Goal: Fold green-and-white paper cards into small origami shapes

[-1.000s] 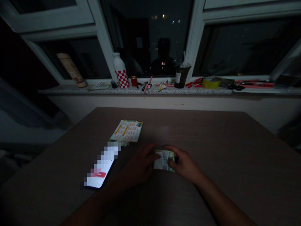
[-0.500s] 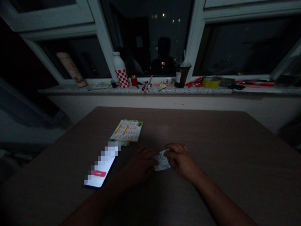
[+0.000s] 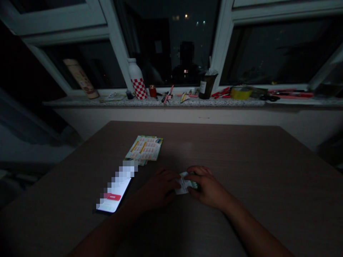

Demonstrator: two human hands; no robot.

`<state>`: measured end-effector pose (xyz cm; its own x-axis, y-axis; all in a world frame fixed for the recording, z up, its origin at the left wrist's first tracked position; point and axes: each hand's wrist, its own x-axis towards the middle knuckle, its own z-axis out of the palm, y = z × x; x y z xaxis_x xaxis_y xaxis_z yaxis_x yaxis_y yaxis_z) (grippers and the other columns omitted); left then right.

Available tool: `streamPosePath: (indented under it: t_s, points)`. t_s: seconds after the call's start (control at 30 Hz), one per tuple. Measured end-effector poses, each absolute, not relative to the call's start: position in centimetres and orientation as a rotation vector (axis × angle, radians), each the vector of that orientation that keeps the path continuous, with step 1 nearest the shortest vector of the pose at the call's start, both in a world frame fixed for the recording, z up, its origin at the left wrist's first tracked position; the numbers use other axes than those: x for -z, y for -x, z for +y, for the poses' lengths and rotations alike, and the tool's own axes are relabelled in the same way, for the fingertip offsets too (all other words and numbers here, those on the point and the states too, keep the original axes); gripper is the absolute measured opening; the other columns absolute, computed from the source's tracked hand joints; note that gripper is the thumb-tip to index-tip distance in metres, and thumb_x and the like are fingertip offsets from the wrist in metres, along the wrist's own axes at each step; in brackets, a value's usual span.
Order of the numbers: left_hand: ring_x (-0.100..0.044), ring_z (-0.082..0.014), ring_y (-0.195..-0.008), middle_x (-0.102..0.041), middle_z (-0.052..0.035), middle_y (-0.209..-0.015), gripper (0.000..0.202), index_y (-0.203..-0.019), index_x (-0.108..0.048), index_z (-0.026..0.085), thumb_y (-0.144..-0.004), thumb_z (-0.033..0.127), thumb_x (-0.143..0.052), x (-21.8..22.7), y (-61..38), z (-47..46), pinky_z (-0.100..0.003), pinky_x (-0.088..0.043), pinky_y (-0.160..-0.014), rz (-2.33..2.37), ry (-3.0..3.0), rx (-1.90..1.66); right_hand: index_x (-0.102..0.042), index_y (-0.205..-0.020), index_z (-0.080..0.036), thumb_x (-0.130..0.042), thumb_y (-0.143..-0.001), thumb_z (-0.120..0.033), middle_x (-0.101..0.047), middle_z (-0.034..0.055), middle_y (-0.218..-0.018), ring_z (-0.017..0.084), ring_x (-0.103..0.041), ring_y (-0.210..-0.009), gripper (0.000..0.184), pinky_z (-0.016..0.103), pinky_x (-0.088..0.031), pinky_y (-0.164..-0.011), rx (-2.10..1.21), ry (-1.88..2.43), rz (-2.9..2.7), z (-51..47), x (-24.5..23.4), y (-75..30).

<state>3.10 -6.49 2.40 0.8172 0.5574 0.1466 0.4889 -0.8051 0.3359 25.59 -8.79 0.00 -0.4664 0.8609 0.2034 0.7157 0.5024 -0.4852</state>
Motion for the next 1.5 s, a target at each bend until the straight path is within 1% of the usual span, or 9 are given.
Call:
streamPosePath:
  t_s: [0.17, 0.43, 0.57, 0.73, 0.97, 1.1, 1.23, 1.5]
  points:
    - [-0.051, -0.0238, -0.106, -0.06, -0.0045, -0.113, 0.027, -0.103, -0.062, 0.023, -0.076, 0.016, -0.059, -2.5, -3.1, -6.4, -0.042, -0.029, -0.098, 0.797, -2.743, -0.332, -0.064, -0.108, -0.026, -0.063, -0.074, -0.019, -0.057, 0.0075, -0.118, 0.026, -0.05, -0.111, 0.035, 0.043, -0.036, -0.095, -0.464, 1.311, -2.309, -8.8, 0.0, -25.4]
    - [-0.052, -0.0215, -0.102, -0.061, -0.0028, -0.106, 0.017, -0.098, -0.063, 0.023, -0.082, 0.023, -0.057, -3.0, -3.2, -6.3, -0.039, -0.03, -0.095, 0.803, -2.766, -0.277, -0.062, -0.11, -0.026, -0.063, -0.069, -0.016, -0.055, 0.0065, -0.121, 0.025, -0.048, -0.115, 0.042, 0.041, -0.032, -0.098, -0.481, 1.373, -2.265, -8.9, 0.5, -25.0]
    - [-0.052, -0.02, -0.099, -0.062, -0.0023, -0.102, 0.014, -0.096, -0.063, 0.023, -0.085, 0.024, -0.054, -3.0, -3.3, -6.3, -0.038, -0.031, -0.095, 0.813, -2.754, -0.291, -0.061, -0.11, -0.026, -0.064, -0.067, -0.018, -0.056, 0.0058, -0.121, 0.026, -0.047, -0.115, 0.044, 0.042, -0.031, -0.098, -0.489, 1.419, -2.249, -9.0, 0.4, -24.8]
    - [-0.052, -0.0193, -0.096, -0.061, -0.0028, -0.1, 0.017, -0.099, -0.06, 0.021, -0.09, 0.025, -0.047, -2.9, -3.7, -6.1, -0.036, -0.033, -0.091, 0.864, -2.707, -0.3, -0.061, -0.111, -0.026, -0.063, -0.068, -0.019, -0.056, 0.0056, -0.121, 0.026, -0.047, -0.115, 0.044, 0.042, -0.03, -0.098, -0.496, 1.444, -2.233, -8.9, 0.5, -24.7]
    - [-0.05, -0.0203, -0.095, -0.058, -0.005, -0.094, 0.019, -0.092, -0.06, 0.018, -0.091, 0.028, -0.044, -1.8, -4.5, -6.1, -0.034, -0.035, -0.086, 1.073, -2.667, -0.316, -0.061, -0.109, -0.026, -0.062, -0.067, -0.02, -0.056, 0.0057, -0.12, 0.026, -0.047, -0.115, 0.043, 0.042, -0.029, -0.099, -0.483, 1.467, -2.231, -8.8, 0.8, -24.6]
    - [-0.05, -0.0214, -0.094, -0.056, -0.0066, -0.095, 0.022, -0.09, -0.06, 0.017, -0.09, 0.032, -0.044, -1.2, -4.9, -5.9, -0.035, -0.036, -0.083, 1.19, -2.632, -0.285, -0.061, -0.108, -0.026, -0.062, -0.066, -0.019, -0.056, 0.0058, -0.122, 0.026, -0.047, -0.115, 0.042, 0.042, -0.029, -0.099, -0.498, 1.478, -2.242, -8.9, 0.6, -24.7]
    - [-0.05, -0.0221, -0.093, -0.056, -0.0072, -0.095, 0.024, -0.09, -0.061, 0.017, -0.09, 0.032, -0.042, -0.9, -5.2, -5.7, -0.036, -0.037, -0.081, 1.27, -2.629, -0.234, -0.061, -0.109, -0.025, -0.062, -0.067, -0.02, -0.055, 0.0063, -0.122, 0.026, -0.047, -0.116, 0.042, 0.042, -0.028, -0.1, -0.503, 1.478, -2.236, -8.9, 0.6, -24.7]
    - [-0.051, -0.0239, -0.094, -0.057, -0.0084, -0.096, 0.026, -0.092, -0.061, 0.017, -0.089, 0.033, -0.042, -0.7, -5.4, -5.8, -0.038, -0.037, -0.082, 1.294, -2.658, -0.209, -0.061, -0.11, -0.025, -0.062, -0.068, -0.019, -0.055, 0.0065, -0.122, 0.025, -0.047, -0.116, 0.042, 0.041, -0.029, -0.1, -0.512, 1.46, -2.234, -8.9, 0.7, -24.7]
